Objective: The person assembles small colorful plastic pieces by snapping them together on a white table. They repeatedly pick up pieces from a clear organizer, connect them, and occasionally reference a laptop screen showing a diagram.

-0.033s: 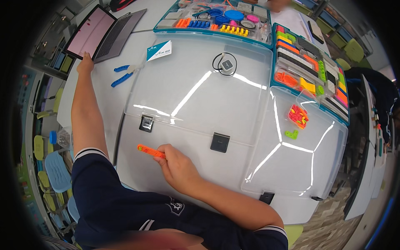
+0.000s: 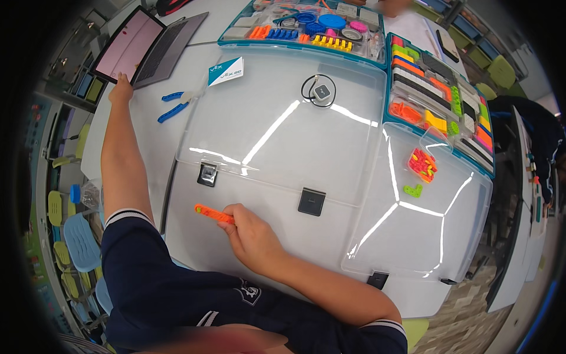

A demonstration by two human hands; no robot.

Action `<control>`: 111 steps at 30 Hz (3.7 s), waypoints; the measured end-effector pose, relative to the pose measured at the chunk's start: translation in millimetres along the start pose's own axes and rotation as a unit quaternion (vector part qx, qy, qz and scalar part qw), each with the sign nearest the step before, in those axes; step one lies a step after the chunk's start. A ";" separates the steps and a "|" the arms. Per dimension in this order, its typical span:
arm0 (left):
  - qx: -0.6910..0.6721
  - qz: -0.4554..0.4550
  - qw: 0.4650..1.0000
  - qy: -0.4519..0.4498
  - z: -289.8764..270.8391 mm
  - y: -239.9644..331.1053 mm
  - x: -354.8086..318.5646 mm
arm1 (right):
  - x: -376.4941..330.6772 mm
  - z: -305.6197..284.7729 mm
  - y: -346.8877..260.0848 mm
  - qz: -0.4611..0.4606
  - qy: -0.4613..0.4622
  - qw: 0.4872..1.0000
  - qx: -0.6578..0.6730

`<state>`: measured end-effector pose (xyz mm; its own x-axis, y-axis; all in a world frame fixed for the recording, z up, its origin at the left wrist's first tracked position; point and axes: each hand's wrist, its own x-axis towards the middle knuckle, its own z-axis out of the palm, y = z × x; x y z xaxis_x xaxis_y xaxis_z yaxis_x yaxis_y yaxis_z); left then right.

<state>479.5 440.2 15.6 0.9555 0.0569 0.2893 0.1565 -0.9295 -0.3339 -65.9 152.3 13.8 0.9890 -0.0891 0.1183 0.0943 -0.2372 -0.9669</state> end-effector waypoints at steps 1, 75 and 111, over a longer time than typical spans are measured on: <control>-0.007 -0.009 1.000 -0.003 -3.4 1.3 -2.4 | -0.5 0.0 -0.4 0.003 -0.001 1.000 -0.001; -0.907 0.176 0.336 -0.182 -248.6 245.0 -423.5 | -4.2 -87.0 -9.1 -0.182 0.237 0.954 0.001; -0.845 0.238 0.399 -0.265 -258.3 236.2 -492.1 | -45.8 -206.5 20.7 -0.035 0.295 0.954 0.046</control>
<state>-18.3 98.5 26.2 0.7650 -0.6203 0.1733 -0.0378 0.2254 0.9735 -132.9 -48.3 35.1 0.7458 -0.6114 0.2645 0.1951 -0.1792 -0.9643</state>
